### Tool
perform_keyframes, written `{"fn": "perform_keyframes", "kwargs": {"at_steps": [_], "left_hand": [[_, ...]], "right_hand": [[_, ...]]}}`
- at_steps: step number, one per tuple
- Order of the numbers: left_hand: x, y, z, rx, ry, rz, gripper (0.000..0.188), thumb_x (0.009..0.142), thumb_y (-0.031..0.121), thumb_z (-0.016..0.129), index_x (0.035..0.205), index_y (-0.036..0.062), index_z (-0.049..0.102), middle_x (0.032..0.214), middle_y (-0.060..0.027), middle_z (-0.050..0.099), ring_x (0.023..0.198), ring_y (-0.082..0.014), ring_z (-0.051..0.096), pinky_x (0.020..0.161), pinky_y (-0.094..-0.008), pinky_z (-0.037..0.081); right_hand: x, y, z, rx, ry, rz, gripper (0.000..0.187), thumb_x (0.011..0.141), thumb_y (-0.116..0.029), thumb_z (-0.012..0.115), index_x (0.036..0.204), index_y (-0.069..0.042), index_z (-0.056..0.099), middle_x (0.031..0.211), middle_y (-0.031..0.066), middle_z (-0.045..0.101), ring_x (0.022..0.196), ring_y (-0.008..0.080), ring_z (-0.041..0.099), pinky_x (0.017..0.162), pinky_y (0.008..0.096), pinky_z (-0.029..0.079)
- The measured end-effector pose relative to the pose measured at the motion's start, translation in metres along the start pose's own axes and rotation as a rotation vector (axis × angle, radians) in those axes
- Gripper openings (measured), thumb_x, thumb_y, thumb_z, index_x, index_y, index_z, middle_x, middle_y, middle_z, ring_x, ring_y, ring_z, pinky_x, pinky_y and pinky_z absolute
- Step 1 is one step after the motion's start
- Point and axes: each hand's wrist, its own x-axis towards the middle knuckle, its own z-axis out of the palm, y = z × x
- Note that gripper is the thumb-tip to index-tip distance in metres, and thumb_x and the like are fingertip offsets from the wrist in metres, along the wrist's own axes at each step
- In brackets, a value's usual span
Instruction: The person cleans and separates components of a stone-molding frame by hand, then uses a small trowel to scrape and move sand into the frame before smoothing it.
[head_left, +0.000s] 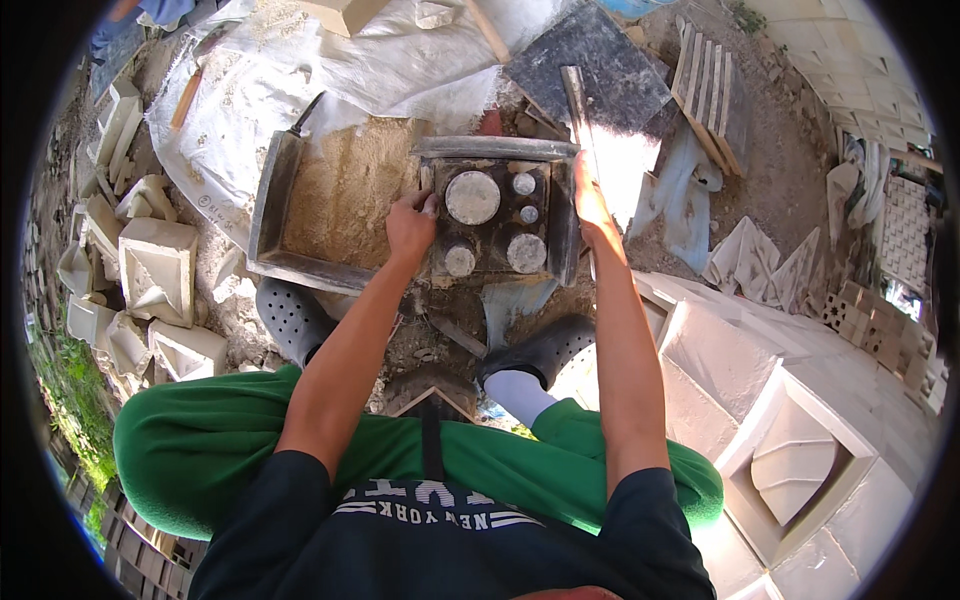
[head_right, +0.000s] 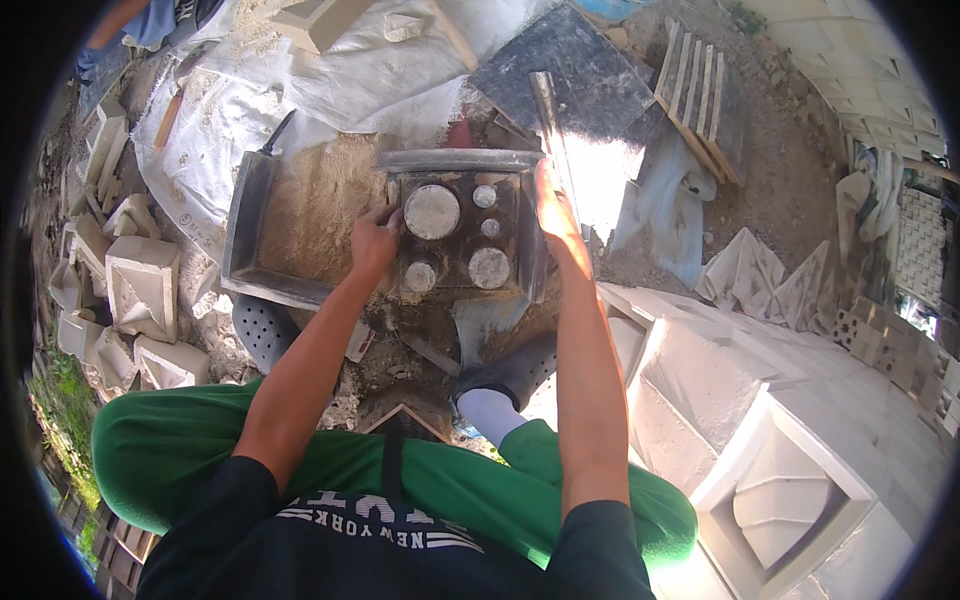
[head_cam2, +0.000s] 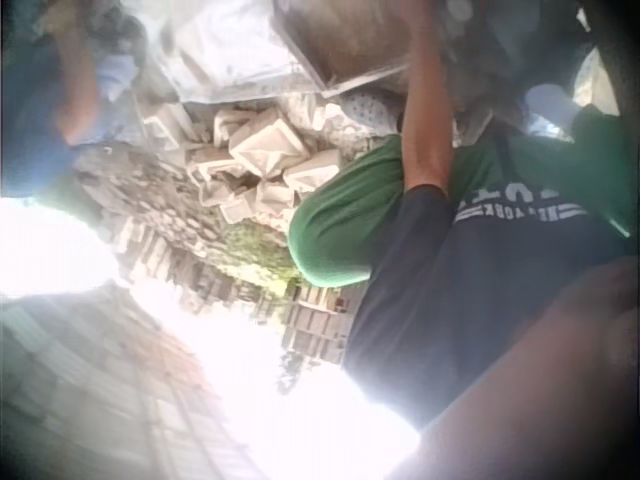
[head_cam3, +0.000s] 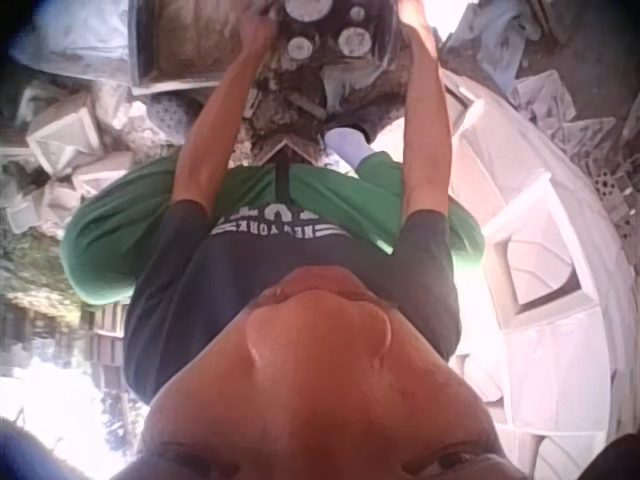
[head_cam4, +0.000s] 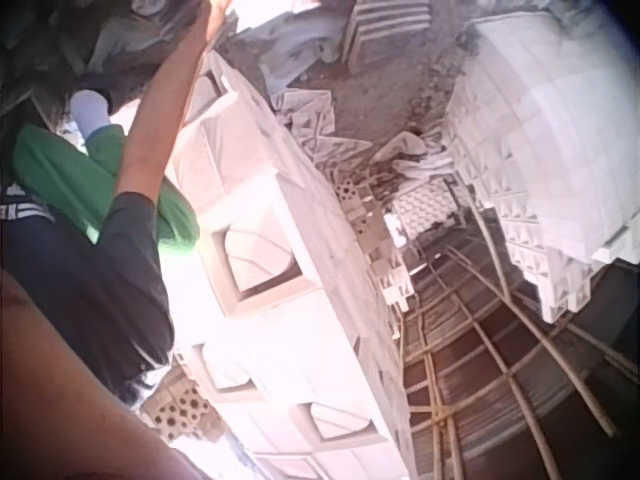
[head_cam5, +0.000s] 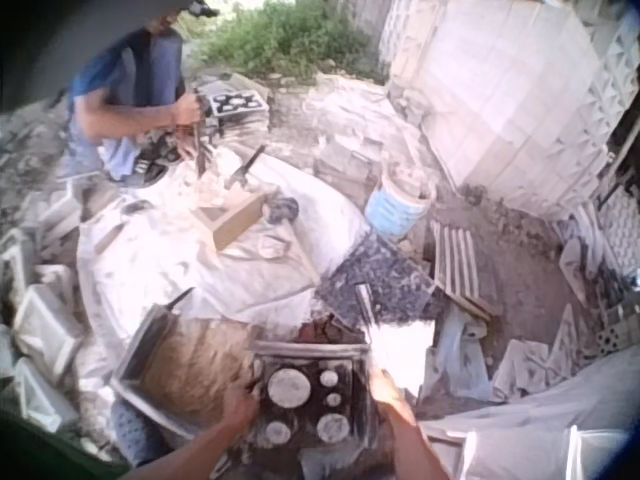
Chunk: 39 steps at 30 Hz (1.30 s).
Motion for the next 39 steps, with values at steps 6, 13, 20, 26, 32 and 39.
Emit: {"fn": "perform_keyframes", "kwargs": {"at_steps": [6,13,20,26,32,39], "left_hand": [[0.006,0.013,-0.002,0.028,-0.005,-0.059,0.028,0.086,0.027,0.067,0.106,0.008,0.073,0.099,-0.0141,0.072,0.091,-0.0314,0.069,0.084,-0.0383,0.051],[0.008,0.017,0.002,0.097,0.047,-0.167,0.028,0.087,0.027,0.066,0.106,0.0074,0.073,0.096,-0.0127,0.073,0.09,-0.0269,0.07,0.081,-0.0371,0.051],[0.004,0.034,0.003,0.145,0.041,-0.139,0.028,0.085,0.028,0.068,0.105,0.009,0.073,0.091,-0.0118,0.073,0.086,-0.0279,0.07,0.079,-0.0381,0.051],[0.014,0.008,-0.012,0.095,-0.068,0.021,0.027,0.083,0.025,0.07,0.102,0.0072,0.073,0.092,-0.014,0.073,0.087,-0.0294,0.07,0.08,-0.0379,0.052],[-0.034,-0.014,-0.004,0.117,-0.076,-0.053,0.027,0.084,0.025,0.069,0.101,0.0046,0.073,0.095,-0.0158,0.072,0.091,-0.0299,0.07,0.082,-0.0379,0.052],[-0.068,-0.018,-0.001,0.046,-0.013,-0.208,0.027,0.084,0.028,0.071,0.097,0.0051,0.075,0.088,-0.0152,0.073,0.082,-0.028,0.07,0.078,-0.0382,0.052]], "right_hand": [[0.023,0.006,-0.001,-0.132,0.046,0.058,0.088,0.091,-0.07,0.041,0.139,0.004,0.045,0.143,0.0212,0.045,0.135,0.0279,0.038,0.111,0.0376,0.028],[0.025,0.023,0.006,0.086,-0.01,-0.046,0.075,0.094,-0.064,0.045,0.12,0.005,0.062,0.117,0.0186,0.063,0.112,0.0228,0.052,0.101,0.0371,0.037],[0.04,0.032,-0.006,-0.21,0.148,-0.144,0.087,0.092,-0.071,0.034,0.126,0.005,0.057,0.13,0.0262,0.056,0.126,0.0402,0.048,0.107,0.0439,0.034],[0.02,0.005,0.005,-0.36,0.137,0.016,0.098,0.086,-0.08,0.03,0.138,0.001,0.048,0.141,0.0264,0.046,0.136,0.0387,0.038,0.113,0.043,0.028],[-0.004,0.023,-0.001,-0.462,0.158,0.113,0.109,0.083,-0.082,0.033,0.136,0.012,0.043,0.141,0.0302,0.043,0.135,0.039,0.039,0.114,0.0438,0.027],[-0.026,0.047,0.002,-0.237,0.25,-0.053,0.091,0.087,-0.072,0.047,0.137,0.004,0.047,0.139,0.0247,0.049,0.132,0.0353,0.043,0.109,0.0393,0.032]]}}
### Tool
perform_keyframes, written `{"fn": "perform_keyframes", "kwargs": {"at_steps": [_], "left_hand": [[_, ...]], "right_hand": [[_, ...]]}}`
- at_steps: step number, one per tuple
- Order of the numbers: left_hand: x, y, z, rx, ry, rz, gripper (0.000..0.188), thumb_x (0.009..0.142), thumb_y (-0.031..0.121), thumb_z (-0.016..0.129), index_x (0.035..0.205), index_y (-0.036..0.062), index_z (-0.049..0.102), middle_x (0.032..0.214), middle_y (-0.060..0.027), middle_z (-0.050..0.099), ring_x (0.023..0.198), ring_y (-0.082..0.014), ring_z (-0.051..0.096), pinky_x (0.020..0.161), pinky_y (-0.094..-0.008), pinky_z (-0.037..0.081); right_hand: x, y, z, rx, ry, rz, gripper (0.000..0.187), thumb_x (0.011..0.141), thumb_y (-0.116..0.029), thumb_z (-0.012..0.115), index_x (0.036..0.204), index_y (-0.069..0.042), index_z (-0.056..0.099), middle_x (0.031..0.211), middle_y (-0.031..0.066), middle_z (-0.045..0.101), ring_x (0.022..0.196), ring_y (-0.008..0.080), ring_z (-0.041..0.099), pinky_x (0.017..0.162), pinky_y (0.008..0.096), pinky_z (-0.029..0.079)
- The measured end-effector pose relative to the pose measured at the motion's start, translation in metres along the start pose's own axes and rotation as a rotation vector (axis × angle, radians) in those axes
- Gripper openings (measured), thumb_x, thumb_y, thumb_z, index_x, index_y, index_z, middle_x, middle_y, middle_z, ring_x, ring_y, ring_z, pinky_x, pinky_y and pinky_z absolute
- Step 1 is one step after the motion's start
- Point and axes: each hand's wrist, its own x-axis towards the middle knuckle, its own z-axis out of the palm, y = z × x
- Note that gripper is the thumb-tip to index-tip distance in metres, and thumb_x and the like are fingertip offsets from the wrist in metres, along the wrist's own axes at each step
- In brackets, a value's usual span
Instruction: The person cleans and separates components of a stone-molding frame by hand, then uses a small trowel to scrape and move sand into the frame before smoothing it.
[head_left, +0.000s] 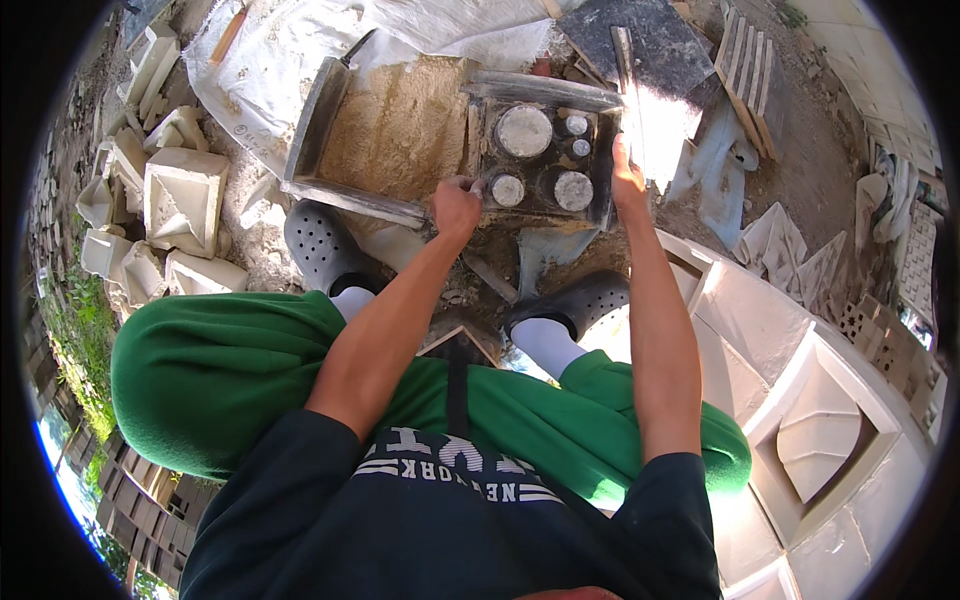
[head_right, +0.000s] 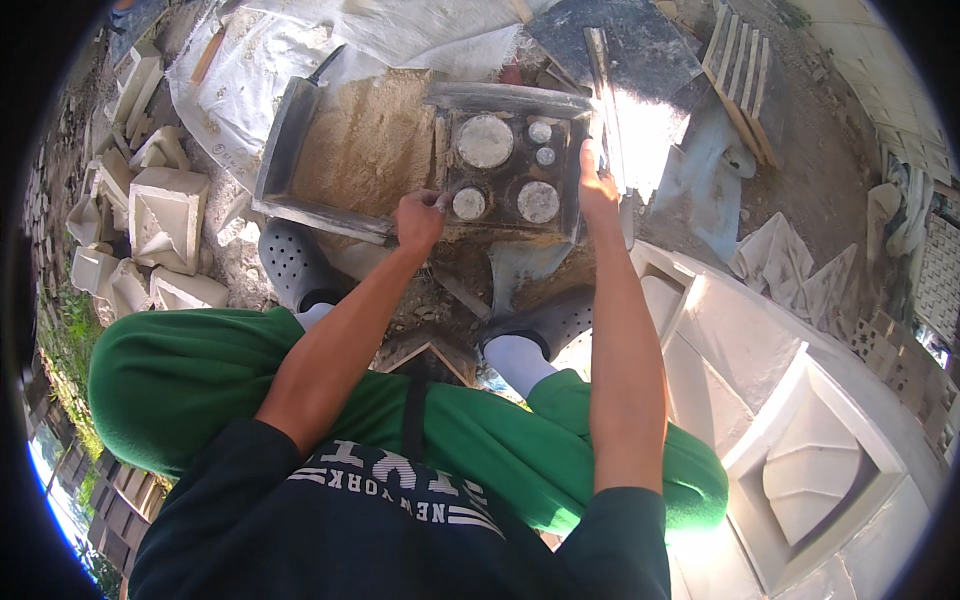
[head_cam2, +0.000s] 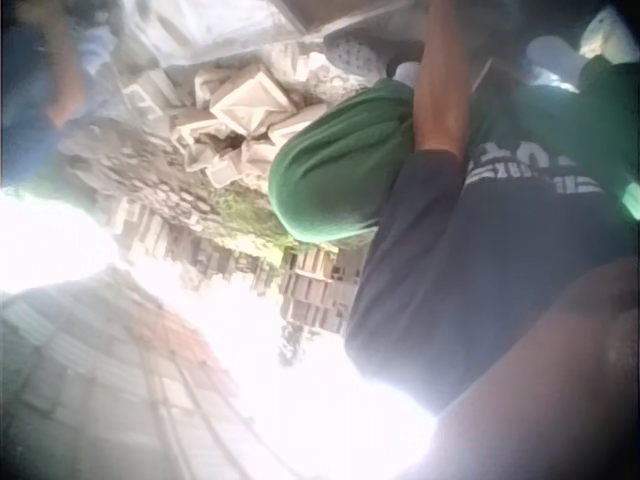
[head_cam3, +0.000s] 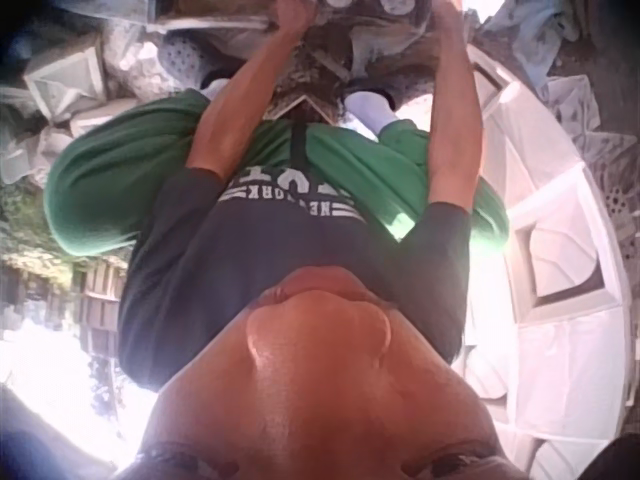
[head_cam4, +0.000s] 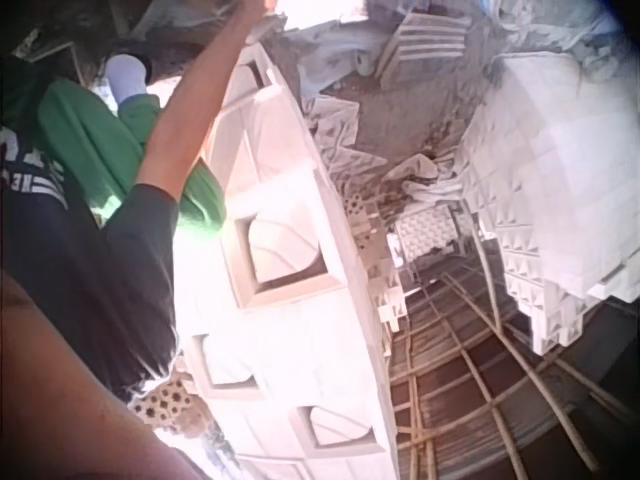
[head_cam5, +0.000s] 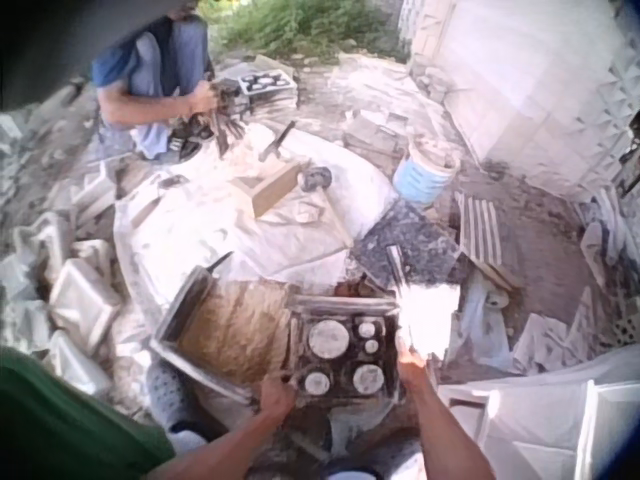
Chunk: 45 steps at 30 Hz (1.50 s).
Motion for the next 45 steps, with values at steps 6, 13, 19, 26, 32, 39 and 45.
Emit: {"fn": "perform_keyframes", "kwargs": {"at_steps": [6,13,19,26,32,39,45], "left_hand": [[0.0,-0.002,0.0,-0.059,0.027,-0.045,0.022,0.085,0.026,0.071,0.094,0.007,0.076,0.083,-0.0156,0.072,0.08,-0.0319,0.07,0.078,-0.0405,0.051],[0.0,-0.005,0.001,0.0,-0.002,-0.015,0.025,0.083,0.026,0.073,0.098,0.0053,0.075,0.087,-0.0144,0.073,0.082,-0.0263,0.07,0.077,-0.0382,0.051],[0.014,-0.013,0.008,-0.058,-0.075,-0.028,0.023,0.081,0.027,0.073,0.096,0.0092,0.076,0.088,-0.0153,0.072,0.084,-0.0314,0.07,0.08,-0.0398,0.052],[0.012,0.004,0.004,0.003,-0.102,0.047,0.023,0.085,0.025,0.071,0.098,0.0068,0.076,0.078,-0.012,0.071,0.071,-0.0227,0.067,0.068,-0.0368,0.051],[0.028,-0.001,-0.005,0.295,-0.154,0.335,0.028,0.082,0.028,0.071,0.098,0.0038,0.073,0.087,-0.0187,0.071,0.084,-0.0348,0.068,0.077,-0.0433,0.052],[0.013,-0.014,0.0,0.529,-0.173,0.61,0.041,0.071,0.031,0.08,0.089,-0.0013,0.062,0.088,-0.0231,0.066,0.087,-0.0422,0.064,0.077,-0.0496,0.05],[-0.002,-0.002,-0.008,0.628,-0.107,0.662,0.031,0.07,0.021,0.081,0.083,-0.0023,0.065,0.087,-0.0224,0.066,0.084,-0.0419,0.065,0.073,-0.0482,0.052]], "right_hand": [[0.003,-0.005,0.0,0.068,-0.122,0.15,0.083,0.091,-0.065,0.048,0.135,0.005,0.05,0.132,0.0191,0.055,0.123,0.0256,0.049,0.105,0.0374,0.035],[0.004,-0.002,0.006,-0.127,0.094,-0.068,0.076,0.091,-0.067,0.046,0.097,0.007,0.064,0.093,0.0178,0.062,0.089,0.0242,0.054,0.084,0.0409,0.042],[0.007,0.006,0.002,-0.058,-0.022,0.06,0.074,0.091,-0.066,0.048,0.099,0.005,0.067,0.094,0.0147,0.066,0.089,0.0236,0.056,0.084,0.0386,0.044],[0.012,0.01,-0.009,-0.103,-0.058,0.046,0.087,0.09,-0.072,0.035,0.116,0.007,0.061,0.125,0.032,0.054,0.123,0.0402,0.048,0.105,0.0451,0.034],[0.007,-0.006,-0.018,-0.176,-0.159,0.077,0.099,0.087,-0.077,0.029,0.131,0.009,0.051,0.139,0.0311,0.045,0.135,0.0416,0.038,0.112,0.044,0.029],[-0.032,-0.026,-0.015,-0.224,-0.07,0.09,0.099,0.086,-0.078,0.03,0.129,0.009,0.053,0.136,0.0318,0.047,0.133,0.0415,0.041,0.111,0.0435,0.031],[-0.034,-0.021,-0.005,-0.137,0.007,0.006,0.102,0.086,-0.078,0.029,0.131,0.012,0.049,0.135,0.0333,0.047,0.134,0.0396,0.041,0.111,0.0417,0.03]]}}
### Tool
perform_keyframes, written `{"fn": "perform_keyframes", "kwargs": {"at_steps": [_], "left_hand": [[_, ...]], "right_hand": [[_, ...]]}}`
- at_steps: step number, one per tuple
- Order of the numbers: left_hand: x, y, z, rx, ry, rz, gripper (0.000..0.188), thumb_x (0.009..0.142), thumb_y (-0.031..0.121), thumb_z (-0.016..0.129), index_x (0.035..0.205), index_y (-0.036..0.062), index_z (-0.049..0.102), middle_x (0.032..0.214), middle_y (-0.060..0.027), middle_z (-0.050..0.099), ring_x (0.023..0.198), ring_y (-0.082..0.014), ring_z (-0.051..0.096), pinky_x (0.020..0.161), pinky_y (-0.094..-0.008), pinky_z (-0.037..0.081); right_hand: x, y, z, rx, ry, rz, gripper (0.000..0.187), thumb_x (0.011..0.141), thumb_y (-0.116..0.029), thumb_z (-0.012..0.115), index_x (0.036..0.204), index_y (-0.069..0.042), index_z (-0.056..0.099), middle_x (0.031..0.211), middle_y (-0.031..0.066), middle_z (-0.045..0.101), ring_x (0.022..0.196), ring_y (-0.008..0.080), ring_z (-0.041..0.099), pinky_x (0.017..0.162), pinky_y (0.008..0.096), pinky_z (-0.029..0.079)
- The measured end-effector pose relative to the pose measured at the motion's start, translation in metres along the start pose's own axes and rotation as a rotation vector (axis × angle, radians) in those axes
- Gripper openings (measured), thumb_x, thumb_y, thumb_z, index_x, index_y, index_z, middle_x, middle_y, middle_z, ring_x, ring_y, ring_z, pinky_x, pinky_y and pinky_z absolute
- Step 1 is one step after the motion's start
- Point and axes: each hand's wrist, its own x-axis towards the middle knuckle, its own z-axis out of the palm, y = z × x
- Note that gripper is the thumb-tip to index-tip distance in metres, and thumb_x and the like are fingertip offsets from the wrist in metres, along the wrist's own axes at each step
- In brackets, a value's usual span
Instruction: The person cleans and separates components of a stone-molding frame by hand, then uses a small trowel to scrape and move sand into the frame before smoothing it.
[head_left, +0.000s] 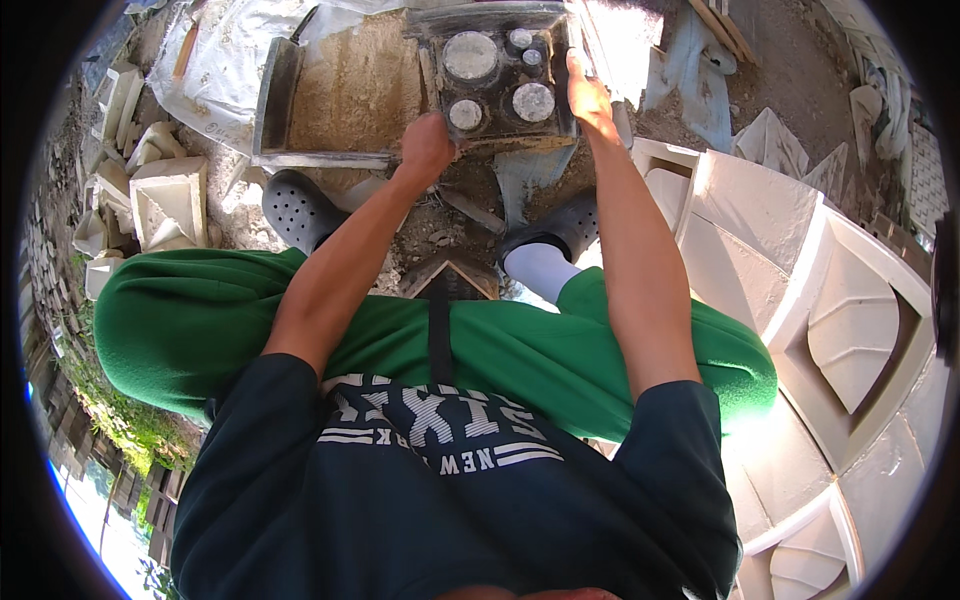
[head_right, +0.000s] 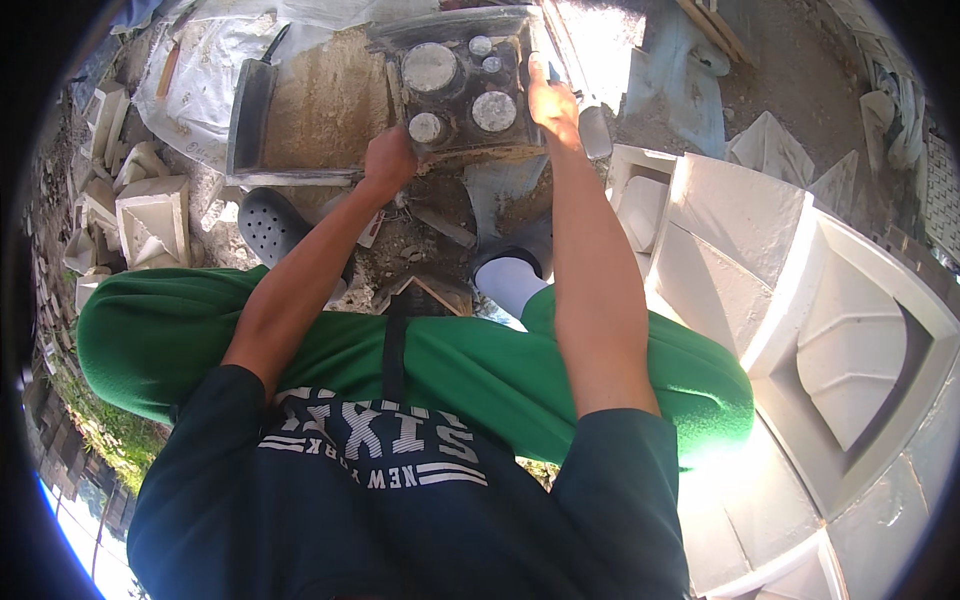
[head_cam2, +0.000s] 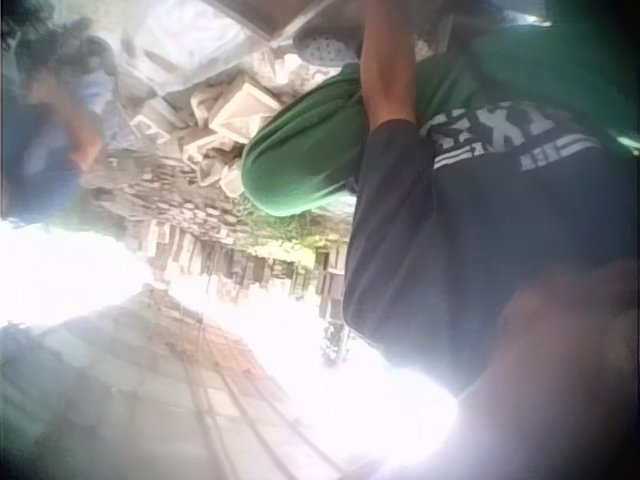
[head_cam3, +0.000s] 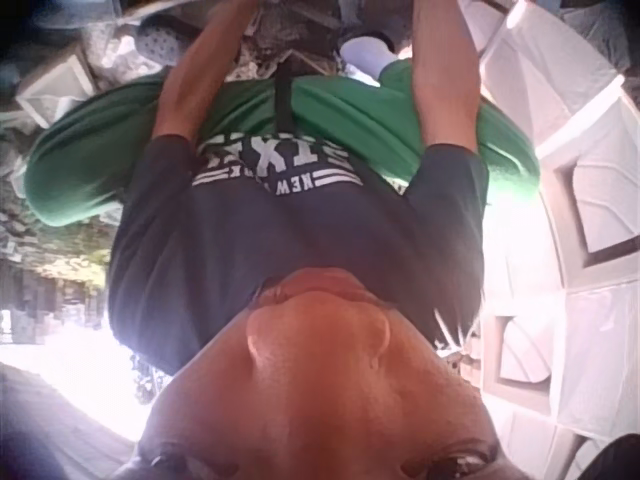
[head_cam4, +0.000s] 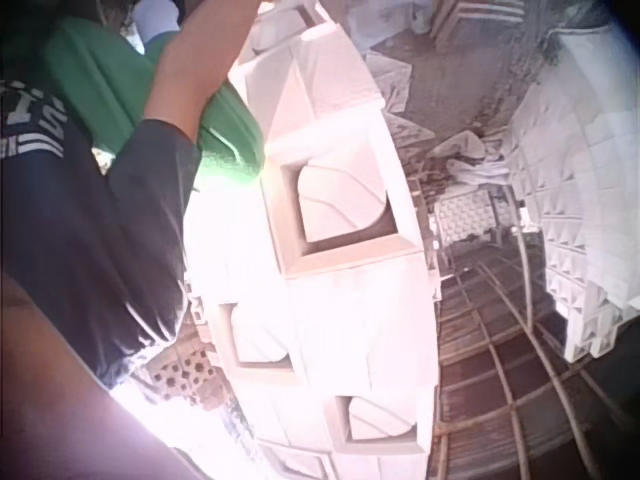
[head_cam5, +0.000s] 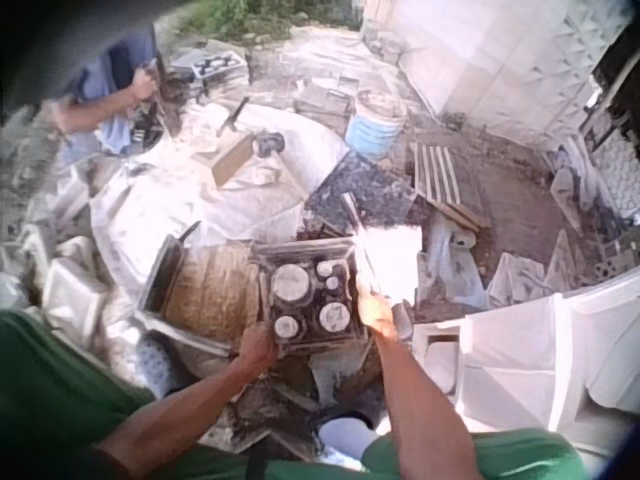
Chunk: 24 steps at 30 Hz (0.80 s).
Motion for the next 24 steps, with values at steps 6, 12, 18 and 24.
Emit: {"fn": "perform_keyframes", "kwargs": {"at_steps": [6,12,18,24], "left_hand": [[0.003,0.003,-0.016,0.025,-0.077,0.004,0.025,0.068,0.015,0.08,0.084,-0.0007,0.07,0.087,-0.0218,0.069,0.085,-0.0391,0.067,0.073,-0.0466,0.054],[0.069,-0.024,-0.086,0.328,-0.701,0.243,0.022,0.073,0.014,0.074,0.081,-0.0062,0.07,0.086,-0.0244,0.069,0.079,-0.0311,0.07,0.07,-0.043,0.056],[0.11,-0.106,-0.188,0.182,0.057,-0.156,0.042,0.085,0.033,0.066,0.123,0.0168,0.062,0.117,-0.0099,0.067,0.111,-0.0288,0.062,0.092,-0.0422,0.049],[0.081,-0.182,-0.21,0.21,0.231,-0.349,0.06,0.082,0.046,0.07,0.126,0.0076,0.058,0.119,-0.0151,0.065,0.112,-0.0338,0.061,0.094,-0.0436,0.048]], "right_hand": [[0.007,0.001,0.011,-0.127,-0.044,0.014,0.101,0.088,-0.077,0.025,0.131,0.011,0.049,0.138,0.0327,0.044,0.134,0.0411,0.039,0.112,0.0438,0.028],[0.014,-0.007,0.008,-0.154,0.17,0.11,0.076,0.087,-0.063,0.052,0.129,0.0,0.055,0.126,0.0238,0.06,0.121,0.0349,0.055,0.104,0.0413,0.04],[-0.066,-0.108,0.031,0.53,0.576,-0.123,0.042,0.092,-0.036,0.055,0.073,0.001,0.062,0.065,0.0132,0.062,0.059,0.0218,0.057,0.06,0.0386,0.044],[-0.184,-0.099,0.146,0.225,-0.075,-0.066,0.063,0.091,-0.054,0.054,0.063,0.002,0.061,0.058,0.016,0.058,0.057,0.0275,0.057,0.06,0.0399,0.046]]}}
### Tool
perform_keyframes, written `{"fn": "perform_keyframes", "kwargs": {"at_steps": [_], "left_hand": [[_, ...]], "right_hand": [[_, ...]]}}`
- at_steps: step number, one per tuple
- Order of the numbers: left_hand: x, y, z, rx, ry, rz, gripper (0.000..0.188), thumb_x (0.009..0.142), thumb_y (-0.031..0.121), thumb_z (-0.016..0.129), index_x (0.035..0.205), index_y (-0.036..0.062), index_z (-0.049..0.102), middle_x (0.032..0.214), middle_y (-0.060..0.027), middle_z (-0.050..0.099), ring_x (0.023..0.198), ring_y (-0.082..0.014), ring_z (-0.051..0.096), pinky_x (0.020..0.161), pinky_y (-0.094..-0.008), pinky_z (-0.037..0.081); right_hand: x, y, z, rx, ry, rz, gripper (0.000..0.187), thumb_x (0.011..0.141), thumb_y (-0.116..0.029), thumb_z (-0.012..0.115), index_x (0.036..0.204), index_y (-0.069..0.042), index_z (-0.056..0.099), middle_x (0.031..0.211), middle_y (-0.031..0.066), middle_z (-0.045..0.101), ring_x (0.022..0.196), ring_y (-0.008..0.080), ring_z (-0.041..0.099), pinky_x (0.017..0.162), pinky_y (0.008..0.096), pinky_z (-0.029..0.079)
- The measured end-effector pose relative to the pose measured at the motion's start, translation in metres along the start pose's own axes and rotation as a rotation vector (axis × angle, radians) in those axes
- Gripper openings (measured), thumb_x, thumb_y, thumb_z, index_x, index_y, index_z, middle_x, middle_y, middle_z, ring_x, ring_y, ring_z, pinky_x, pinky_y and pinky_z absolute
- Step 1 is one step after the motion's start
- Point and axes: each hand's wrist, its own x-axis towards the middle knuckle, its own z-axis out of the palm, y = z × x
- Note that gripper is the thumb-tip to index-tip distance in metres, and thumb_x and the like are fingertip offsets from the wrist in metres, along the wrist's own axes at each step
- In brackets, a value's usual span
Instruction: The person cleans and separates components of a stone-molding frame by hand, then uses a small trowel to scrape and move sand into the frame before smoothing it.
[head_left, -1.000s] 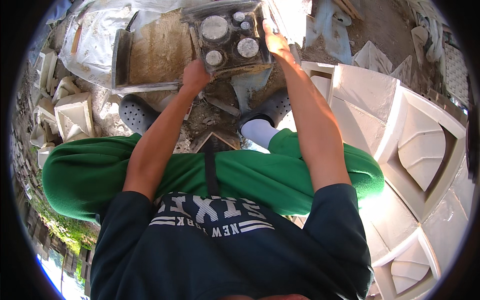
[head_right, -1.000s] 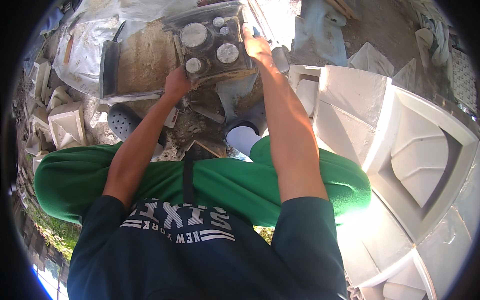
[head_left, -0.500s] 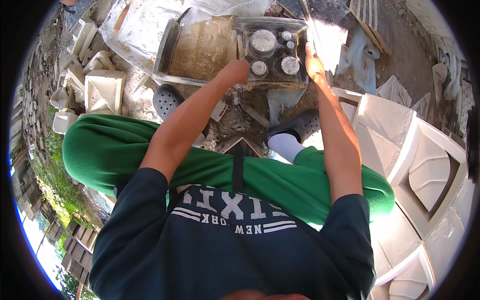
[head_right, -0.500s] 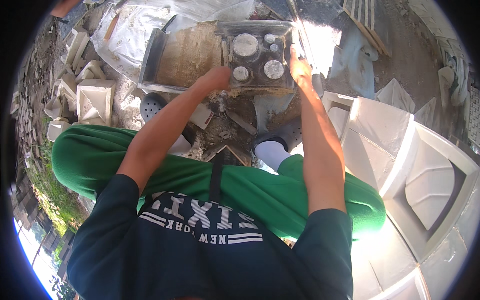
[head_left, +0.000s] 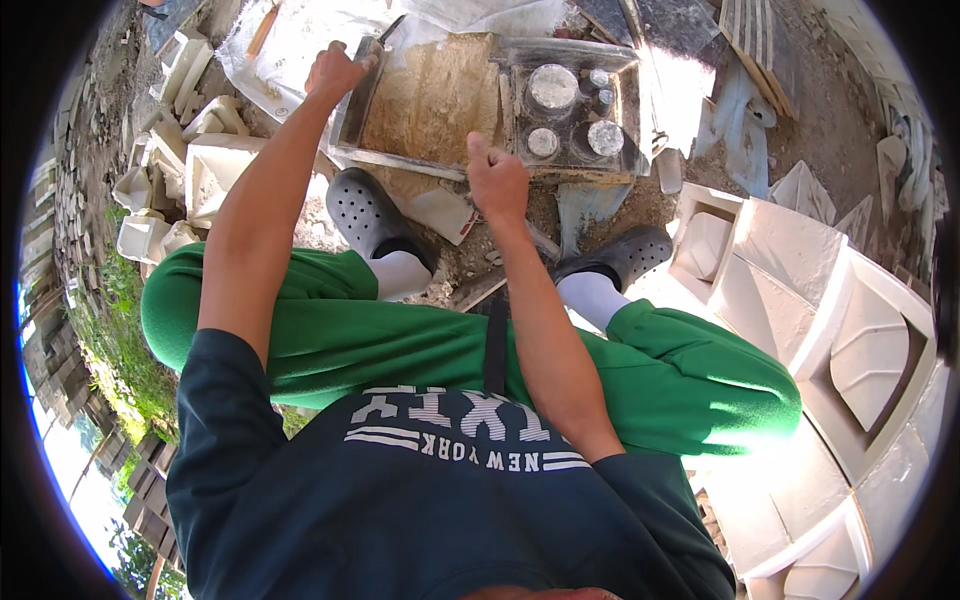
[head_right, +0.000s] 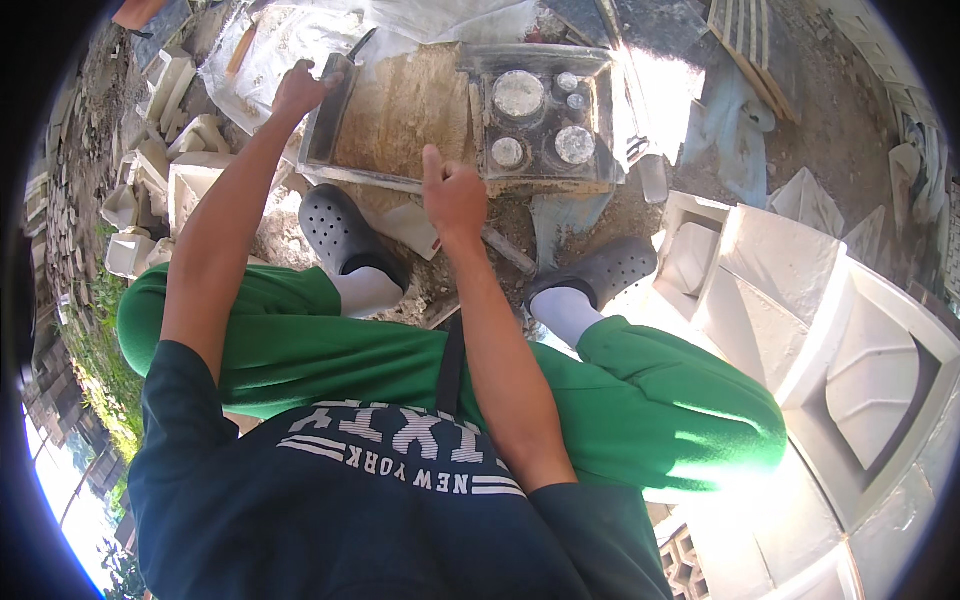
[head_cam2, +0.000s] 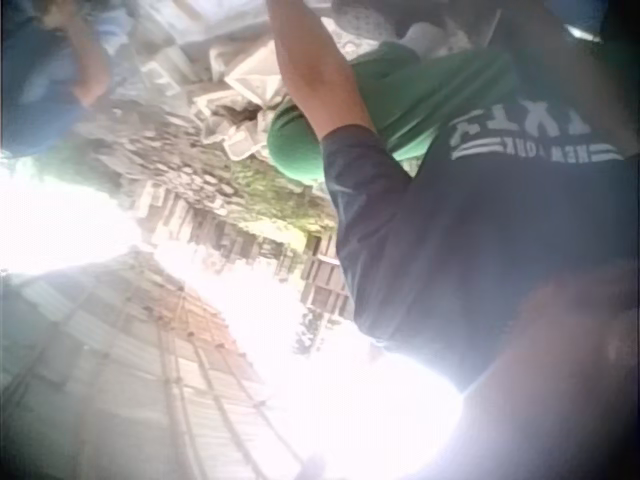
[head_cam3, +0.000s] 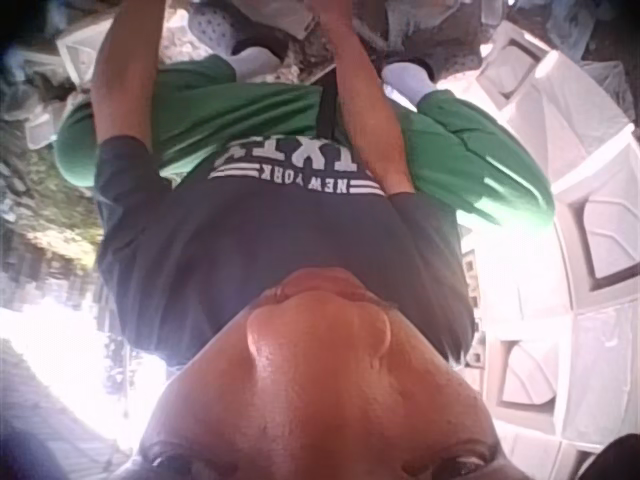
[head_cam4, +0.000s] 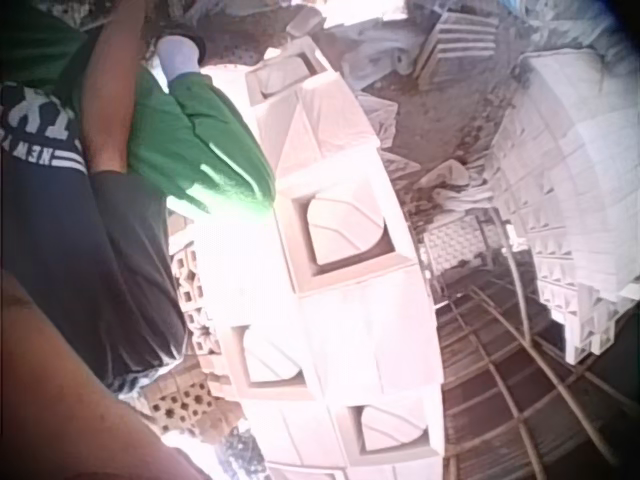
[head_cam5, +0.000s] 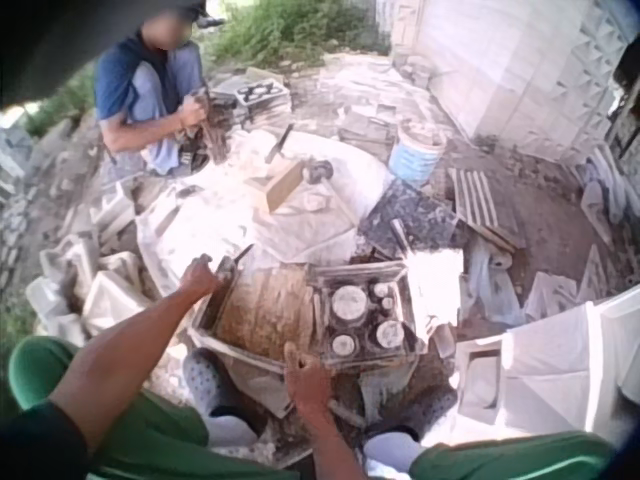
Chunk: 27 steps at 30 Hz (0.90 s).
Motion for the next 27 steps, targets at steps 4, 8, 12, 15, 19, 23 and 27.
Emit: {"fn": "perform_keyframes", "kwargs": {"at_steps": [4,8,12,15,19,23,27], "left_hand": [[-0.013,-0.013,0.024,-0.012,-0.26,-0.14,0.065,0.079,0.049,0.073,0.12,0.0015,0.061,0.12,-0.0167,0.065,0.115,-0.0345,0.06,0.094,-0.0455,0.048],[-0.018,-0.02,0.034,-0.018,-0.173,-0.101,0.059,0.079,0.048,0.072,0.117,0.0034,0.063,0.117,-0.0171,0.066,0.113,-0.0348,0.06,0.093,-0.0446,0.049],[-0.02,-0.009,0.031,-0.067,-0.125,-0.117,0.054,0.081,0.046,0.07,0.118,0.0069,0.063,0.116,-0.0185,0.066,0.112,-0.0364,0.06,0.091,-0.0447,0.049],[-0.017,-0.02,0.028,-0.105,-0.13,-0.06,0.05,0.083,0.044,0.068,0.117,0.0064,0.063,0.115,-0.0199,0.065,0.111,-0.0376,0.06,0.091,-0.0457,0.048],[-0.022,-0.011,0.017,-0.062,-0.083,0.029,0.048,0.085,0.042,0.063,0.111,0.001,0.063,0.111,-0.023,0.065,0.107,-0.041,0.061,0.09,-0.0472,0.048],[-0.033,0.001,-0.017,-0.085,-0.01,0.087,0.048,0.086,0.041,0.06,0.108,-0.0024,0.061,0.107,-0.026,0.065,0.102,-0.0431,0.062,0.089,-0.0478,0.048],[-0.049,0.018,-0.026,-0.19,0.019,0.098,0.047,0.085,0.038,0.059,0.107,-0.0035,0.06,0.103,-0.028,0.066,0.1,-0.0436,0.062,0.087,-0.0486,0.048]], "right_hand": [[-0.017,0.035,0.024,-0.155,-0.472,0.371,0.078,0.088,-0.072,0.045,0.07,0.003,0.064,0.061,0.0113,0.062,0.053,0.0173,0.059,0.049,0.0327,0.046],[-0.016,0.038,0.049,0.36,-0.591,0.551,0.081,0.087,-0.073,0.045,0.094,0.006,0.063,0.076,0.0126,0.067,0.058,0.0199,0.062,0.053,0.0327,0.05],[-0.004,0.042,0.071,0.796,-0.579,0.681,0.072,0.089,-0.066,0.047,0.107,0.002,0.058,0.086,0.0135,0.069,0.063,0.0202,0.065,0.05,0.0323,0.049],[0.0,0.03,0.079,0.977,-0.498,0.81,0.058,0.089,-0.057,0.051,0.096,0.0,0.061,0.08,0.0117,0.068,0.059,0.0194,0.063,0.046,0.0306,0.046],[-0.002,0.017,0.065,0.958,-0.336,0.813,0.039,0.086,-0.04,0.052,0.077,-0.003,0.062,0.061,0.0052,0.061,0.052,0.0153,0.056,0.046,0.0298,0.042],[-0.021,-0.014,0.037,0.926,-0.229,0.642,0.041,0.085,-0.041,0.054,0.069,-0.003,0.06,0.054,0.0043,0.056,0.044,0.0141,0.051,0.041,0.0302,0.037],[-0.019,-0.004,0.012,0.815,0.003,0.508,0.043,0.083,-0.04,0.058,0.061,-0.002,0.055,0.052,0.0062,0.054,0.039,0.0147,0.047,0.04,0.031,0.036]]}}
